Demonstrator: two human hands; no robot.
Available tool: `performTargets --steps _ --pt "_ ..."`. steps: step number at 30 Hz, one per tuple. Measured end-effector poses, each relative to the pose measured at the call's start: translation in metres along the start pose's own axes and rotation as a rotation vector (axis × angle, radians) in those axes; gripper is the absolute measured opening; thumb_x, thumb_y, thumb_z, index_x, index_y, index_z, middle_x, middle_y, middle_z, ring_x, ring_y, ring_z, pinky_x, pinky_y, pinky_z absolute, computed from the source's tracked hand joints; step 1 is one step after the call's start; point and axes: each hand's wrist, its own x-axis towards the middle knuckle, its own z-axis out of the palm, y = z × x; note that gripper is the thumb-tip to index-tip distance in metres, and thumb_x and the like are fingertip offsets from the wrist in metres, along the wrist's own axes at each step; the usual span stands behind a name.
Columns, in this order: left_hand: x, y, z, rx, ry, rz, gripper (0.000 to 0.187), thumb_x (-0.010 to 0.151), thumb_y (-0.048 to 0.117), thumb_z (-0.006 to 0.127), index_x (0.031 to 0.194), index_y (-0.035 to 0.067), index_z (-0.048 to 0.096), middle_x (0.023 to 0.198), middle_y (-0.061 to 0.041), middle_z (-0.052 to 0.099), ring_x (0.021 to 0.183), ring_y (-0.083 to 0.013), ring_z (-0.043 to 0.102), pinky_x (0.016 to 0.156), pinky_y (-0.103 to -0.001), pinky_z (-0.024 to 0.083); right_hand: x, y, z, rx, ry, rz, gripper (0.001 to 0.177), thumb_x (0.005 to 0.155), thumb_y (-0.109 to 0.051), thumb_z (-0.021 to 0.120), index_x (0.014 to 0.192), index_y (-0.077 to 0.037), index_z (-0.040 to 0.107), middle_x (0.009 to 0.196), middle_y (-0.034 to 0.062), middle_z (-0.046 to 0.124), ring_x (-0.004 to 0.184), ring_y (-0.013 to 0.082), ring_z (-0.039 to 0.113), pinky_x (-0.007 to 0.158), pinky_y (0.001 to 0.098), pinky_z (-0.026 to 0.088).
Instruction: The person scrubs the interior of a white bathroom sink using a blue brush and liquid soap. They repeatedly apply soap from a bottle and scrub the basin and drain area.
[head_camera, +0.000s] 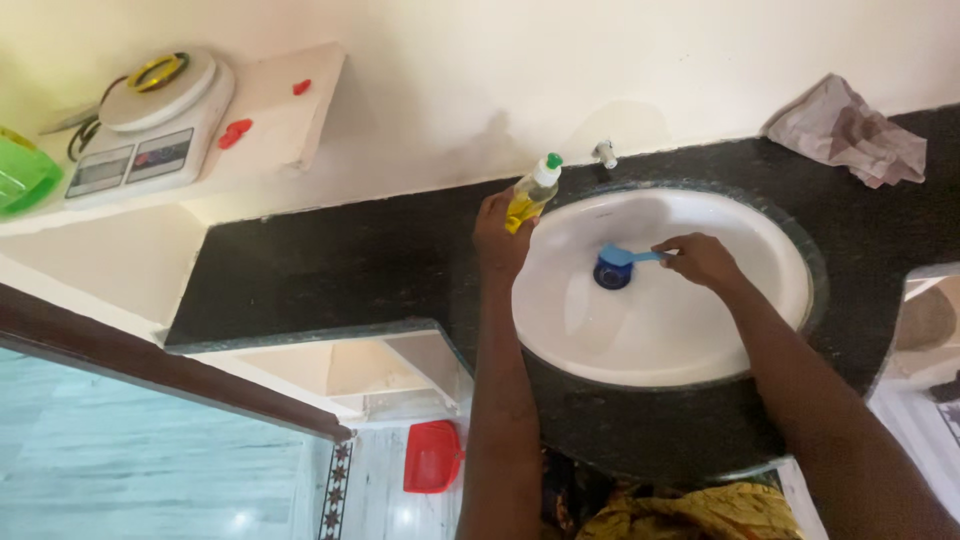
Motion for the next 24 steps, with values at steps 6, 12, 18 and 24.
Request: performTargets --steps 6,12,18,24 --pt "0.0 -0.006 0.001 0.011 -0.006 0.008 0.057 0.074 0.007 0.085 0.126 0.004 0.064 0.118 -0.015 0.066 0.108 -0.0368 0.066 0.093 -0.043 0.055 -0.008 -0.042 0.04 0.288 -0.15 -0.111 0.041 0.097 -0.017 0.068 0.136 -0.029 0.07 0.109 0.016 0.076 0.079 0.0239 0.063 0.071 0.0394 0.055" --pt "-0.003 -0.008 0.005 0.04 -0.013 0.002 0.059 0.072 0.01 0.087 0.126 0.005 0.064 0.117 -0.015 0.065 0.107 -0.0361 0.066 0.092 -0.043 0.056 -0.005 -0.037 0.033 -0.145 0.014 -0.24 0.04 0.095 -0.016 0.068 0.133 -0.028 0.071 0.118 0.0097 0.078 0.087 0.0232 0.074 0.082 0.0399 0.059" --pt "-0.008 -0.013 0.01 0.044 -0.029 -0.038 0.06 0.072 0.01 0.087 0.128 0.005 0.064 0.119 -0.014 0.065 0.11 -0.0354 0.066 0.093 -0.043 0.055 -0.014 -0.027 -0.007 -0.061 -0.01 -0.052 0.037 0.092 -0.02 0.074 0.129 -0.028 0.074 0.11 0.0098 0.077 0.088 0.0209 0.072 0.081 0.0383 0.057" --pt "-0.007 -0.016 0.012 0.089 -0.064 -0.017 0.062 0.071 0.012 0.088 0.128 0.005 0.064 0.118 -0.015 0.066 0.109 -0.0363 0.065 0.093 -0.044 0.054 -0.005 -0.012 -0.008 -0.103 -0.121 0.028 0.037 0.089 -0.017 0.078 0.124 -0.027 0.079 0.099 0.014 0.08 0.084 0.0249 0.067 0.08 0.0425 0.055"
